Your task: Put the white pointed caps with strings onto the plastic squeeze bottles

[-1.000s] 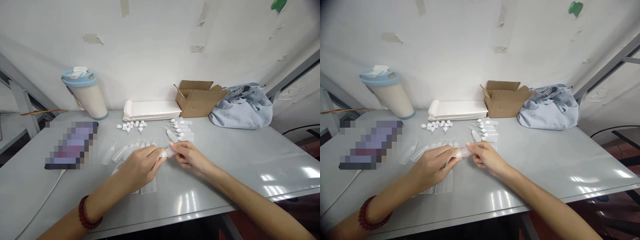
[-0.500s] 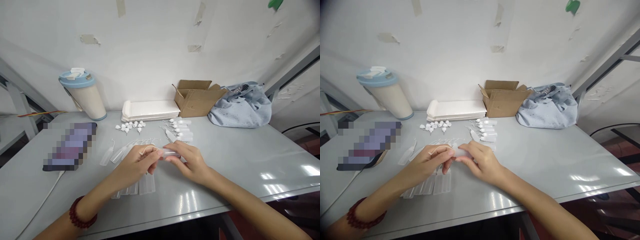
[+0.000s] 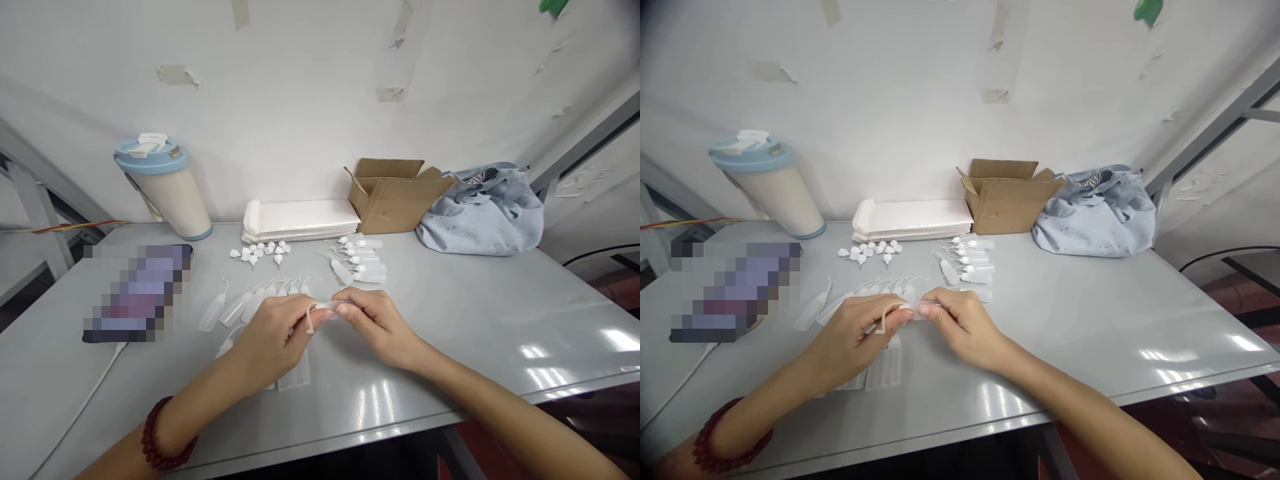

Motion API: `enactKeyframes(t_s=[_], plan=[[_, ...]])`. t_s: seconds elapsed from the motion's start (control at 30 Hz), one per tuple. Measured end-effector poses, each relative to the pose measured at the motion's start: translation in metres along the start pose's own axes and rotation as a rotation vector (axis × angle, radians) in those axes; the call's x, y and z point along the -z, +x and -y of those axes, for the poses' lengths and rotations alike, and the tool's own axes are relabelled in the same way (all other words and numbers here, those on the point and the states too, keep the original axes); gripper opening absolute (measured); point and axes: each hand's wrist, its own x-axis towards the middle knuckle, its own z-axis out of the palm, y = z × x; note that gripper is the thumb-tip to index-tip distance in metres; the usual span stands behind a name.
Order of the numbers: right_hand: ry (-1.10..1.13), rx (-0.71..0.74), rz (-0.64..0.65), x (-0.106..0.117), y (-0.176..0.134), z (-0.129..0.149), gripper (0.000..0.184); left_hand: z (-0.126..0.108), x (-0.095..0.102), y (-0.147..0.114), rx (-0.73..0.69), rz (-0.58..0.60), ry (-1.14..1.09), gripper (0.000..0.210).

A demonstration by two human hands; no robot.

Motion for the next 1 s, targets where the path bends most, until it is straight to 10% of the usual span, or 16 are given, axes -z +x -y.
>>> enactKeyframes(t_s=[0.43, 1.0], plan=[[0.770, -0.567, 0.287, 0.006, 0.007, -0.010, 0.040, 0.014, -0.008, -0.001, -0.308, -0.073, 0.326, 0.034], [0.301, -0.249, 0.028, 0.005, 0.008, -0.003, 0.026, 0.011, 0.009, 0.007, 0.262, -0.085, -0.073, 0.042]])
